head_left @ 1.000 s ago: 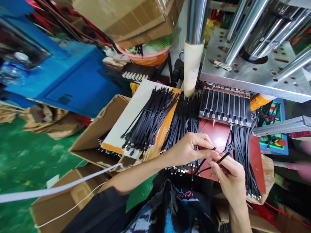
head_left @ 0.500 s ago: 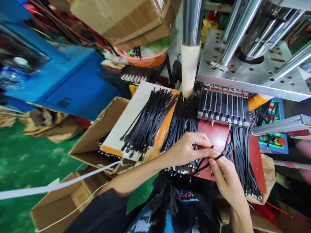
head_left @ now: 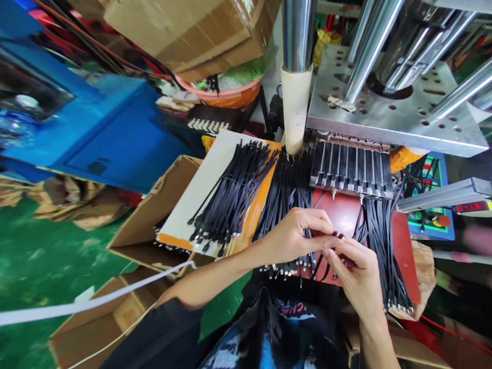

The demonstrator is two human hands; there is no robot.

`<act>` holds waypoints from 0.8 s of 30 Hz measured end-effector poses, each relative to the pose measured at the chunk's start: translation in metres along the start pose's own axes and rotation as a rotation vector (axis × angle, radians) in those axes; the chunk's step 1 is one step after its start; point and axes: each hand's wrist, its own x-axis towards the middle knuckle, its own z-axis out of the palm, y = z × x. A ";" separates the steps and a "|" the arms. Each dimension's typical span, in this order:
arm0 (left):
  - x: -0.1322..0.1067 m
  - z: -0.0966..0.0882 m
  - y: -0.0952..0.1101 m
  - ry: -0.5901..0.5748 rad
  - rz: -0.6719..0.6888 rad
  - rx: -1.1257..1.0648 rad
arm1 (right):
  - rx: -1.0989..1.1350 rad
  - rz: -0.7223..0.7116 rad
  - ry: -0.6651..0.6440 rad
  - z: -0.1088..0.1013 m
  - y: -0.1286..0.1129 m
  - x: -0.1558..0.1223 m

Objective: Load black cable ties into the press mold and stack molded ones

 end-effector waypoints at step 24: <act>0.087 -0.089 -0.084 0.198 0.553 0.819 | -0.116 -0.003 -0.319 -0.036 0.036 0.227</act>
